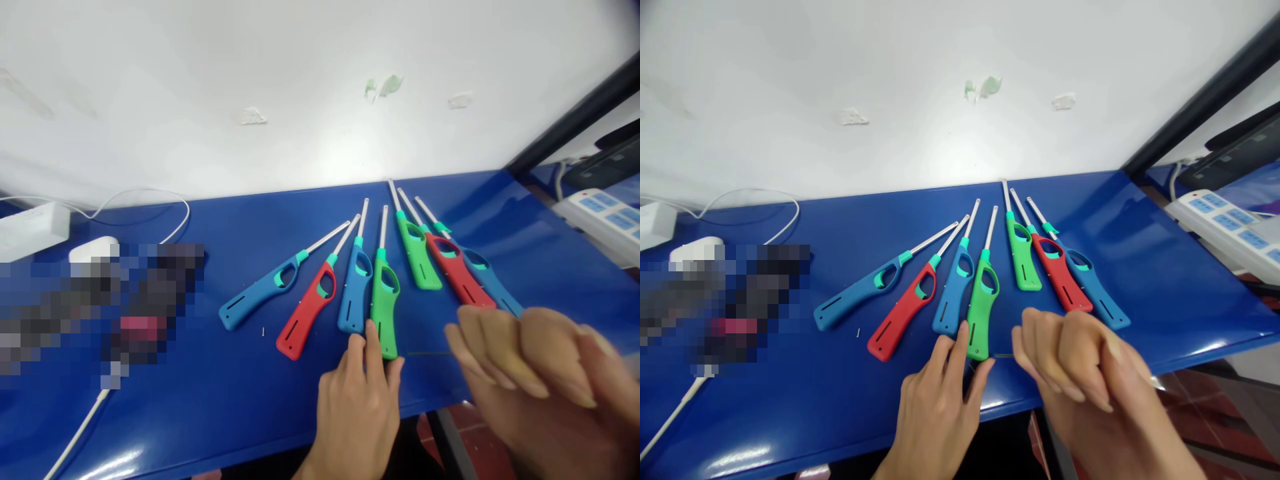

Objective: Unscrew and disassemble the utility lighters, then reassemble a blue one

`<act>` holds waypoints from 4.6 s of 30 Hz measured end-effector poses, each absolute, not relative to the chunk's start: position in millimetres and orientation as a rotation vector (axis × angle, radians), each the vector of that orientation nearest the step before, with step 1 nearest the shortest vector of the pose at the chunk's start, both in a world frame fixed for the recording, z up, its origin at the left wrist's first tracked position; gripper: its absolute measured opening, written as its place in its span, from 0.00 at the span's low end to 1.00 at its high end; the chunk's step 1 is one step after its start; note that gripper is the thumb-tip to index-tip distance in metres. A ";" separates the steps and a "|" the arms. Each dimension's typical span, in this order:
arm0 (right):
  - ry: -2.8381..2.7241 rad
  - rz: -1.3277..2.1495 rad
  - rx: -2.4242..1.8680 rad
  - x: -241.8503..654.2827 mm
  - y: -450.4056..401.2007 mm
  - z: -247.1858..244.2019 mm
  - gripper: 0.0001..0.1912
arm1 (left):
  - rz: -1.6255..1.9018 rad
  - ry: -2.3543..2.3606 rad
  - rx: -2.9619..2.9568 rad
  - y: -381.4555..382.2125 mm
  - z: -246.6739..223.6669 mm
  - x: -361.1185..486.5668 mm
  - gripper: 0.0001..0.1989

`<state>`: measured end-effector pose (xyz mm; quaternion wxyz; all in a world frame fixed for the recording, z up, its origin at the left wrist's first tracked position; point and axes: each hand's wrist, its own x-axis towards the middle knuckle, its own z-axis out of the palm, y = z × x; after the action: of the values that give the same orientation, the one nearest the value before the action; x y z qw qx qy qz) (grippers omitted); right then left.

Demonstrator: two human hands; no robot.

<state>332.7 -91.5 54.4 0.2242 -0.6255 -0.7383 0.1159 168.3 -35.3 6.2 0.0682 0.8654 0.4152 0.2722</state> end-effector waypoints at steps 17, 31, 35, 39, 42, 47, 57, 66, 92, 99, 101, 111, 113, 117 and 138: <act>-1.127 0.969 -1.024 302.2 -58.3 70.9 0.26 | 0.652 1.215 2.686 -34.0 4.9 163.8 0.18; -1.201 0.837 -0.807 300.3 -48.3 40.2 0.07 | 0.541 1.178 2.706 -33.7 3.7 161.1 0.20; -1.092 0.822 -0.808 293.8 -48.7 42.8 0.09 | 0.527 1.131 2.744 -32.7 5.3 160.6 0.19; -1.133 0.689 -0.889 289.3 -46.7 40.3 0.09 | 0.536 1.108 2.755 -32.8 5.1 160.7 0.21; -1.232 0.544 -0.923 294.2 -43.3 38.6 0.09 | 0.575 1.168 2.722 -33.6 2.9 161.9 0.21; -1.346 0.521 -0.885 302.9 -43.9 40.3 0.14 | 0.580 1.145 2.739 -33.4 2.8 161.7 0.17; -1.500 0.179 -1.065 308.8 -50.6 40.7 0.23 | 0.727 1.241 2.625 -34.0 4.7 165.7 0.20; -1.497 0.043 -1.229 309.5 -59.5 46.0 0.23 | 0.721 1.242 2.625 -33.4 5.9 165.8 0.21; -1.458 0.054 -1.349 316.7 -67.3 50.8 0.18 | 0.609 1.253 2.506 -34.7 7.5 162.2 0.27; -1.441 0.056 -1.339 315.6 -66.0 48.8 0.18 | 0.507 1.237 2.546 -31.0 11.9 138.1 0.12; -1.434 0.054 -1.327 316.0 -65.8 47.9 0.18 | 0.472 1.231 2.655 -30.0 10.9 131.8 0.16; -1.479 0.082 -1.281 319.7 -68.6 45.1 0.21 | 0.527 1.387 2.776 -38.7 5.1 123.5 0.12; -1.455 0.077 -1.284 318.7 -68.5 45.3 0.21 | 0.553 1.375 2.789 -42.9 2.3 115.8 0.14; -1.419 0.084 -1.282 315.9 -67.1 46.7 0.22 | 0.573 1.370 2.842 -51.0 -3.8 87.5 0.16; -1.327 -0.042 -1.368 311.2 -65.9 48.1 0.14 | 1.230 1.594 2.725 3.1 13.3 71.0 0.11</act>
<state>311.2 -65.9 48.1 0.5791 -0.5852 -0.5674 -0.0181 71.0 3.1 13.3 -0.1229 0.7982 0.4670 0.3602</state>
